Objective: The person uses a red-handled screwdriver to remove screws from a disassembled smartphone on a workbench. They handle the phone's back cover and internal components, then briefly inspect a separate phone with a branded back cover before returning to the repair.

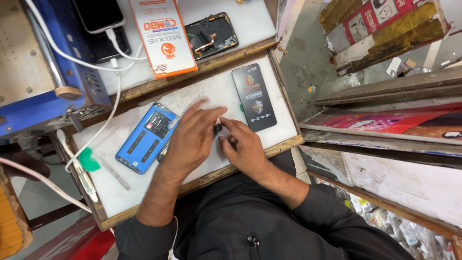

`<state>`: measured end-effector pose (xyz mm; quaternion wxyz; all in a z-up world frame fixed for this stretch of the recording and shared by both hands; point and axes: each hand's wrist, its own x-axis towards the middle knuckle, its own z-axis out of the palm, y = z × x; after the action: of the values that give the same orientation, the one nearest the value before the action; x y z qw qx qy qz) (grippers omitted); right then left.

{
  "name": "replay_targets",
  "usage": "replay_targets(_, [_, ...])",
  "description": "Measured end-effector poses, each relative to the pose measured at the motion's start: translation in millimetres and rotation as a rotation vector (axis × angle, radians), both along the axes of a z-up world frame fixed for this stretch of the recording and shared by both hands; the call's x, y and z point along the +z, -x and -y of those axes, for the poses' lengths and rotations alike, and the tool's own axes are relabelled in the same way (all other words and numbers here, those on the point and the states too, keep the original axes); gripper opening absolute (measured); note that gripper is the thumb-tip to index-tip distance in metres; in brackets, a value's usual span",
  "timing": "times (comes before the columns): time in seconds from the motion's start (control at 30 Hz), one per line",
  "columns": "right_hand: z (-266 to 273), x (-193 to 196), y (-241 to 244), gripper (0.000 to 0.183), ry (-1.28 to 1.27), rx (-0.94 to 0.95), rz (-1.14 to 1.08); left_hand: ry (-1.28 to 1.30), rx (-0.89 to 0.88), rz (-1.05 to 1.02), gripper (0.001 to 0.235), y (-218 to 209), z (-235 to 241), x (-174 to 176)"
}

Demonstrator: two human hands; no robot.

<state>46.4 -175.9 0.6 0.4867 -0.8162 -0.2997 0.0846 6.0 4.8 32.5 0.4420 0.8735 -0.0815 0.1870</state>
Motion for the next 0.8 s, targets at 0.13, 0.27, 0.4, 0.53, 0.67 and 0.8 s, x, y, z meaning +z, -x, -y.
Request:
replay_targets(0.13, [-3.9,-1.5,0.4,0.049,0.021,-0.024,-0.028,-0.054,0.103,-0.004,0.046,-2.3,-1.5,-3.2])
replay_targets(0.27, [-1.8,-4.8,5.4,0.05,0.05,-0.035,-0.023,-0.091,0.108,0.072,0.048,0.8,1.2,-3.0])
replay_targets(0.4, [-8.2,-3.9,1.6,0.048,0.073,-0.059,0.065,0.147,-0.024,-0.154,0.052,-2.2,-4.0,3.7])
replay_targets(0.53, [-3.4,-7.0,6.1,0.064,0.118,-0.067,-0.104,-0.135,0.151,0.089,0.051,4.2,0.3,-3.8])
replay_targets(0.67, [-6.7,-7.1,1.9,0.068,0.1,-0.067,-0.1,-0.006,0.017,0.012,0.056,-1.9,-3.0,-7.6])
replay_targets(0.8, [-4.9,-10.3,4.3,0.072,0.142,-0.059,-0.069,-0.113,0.166,0.061,0.049,-1.1,1.0,-10.1])
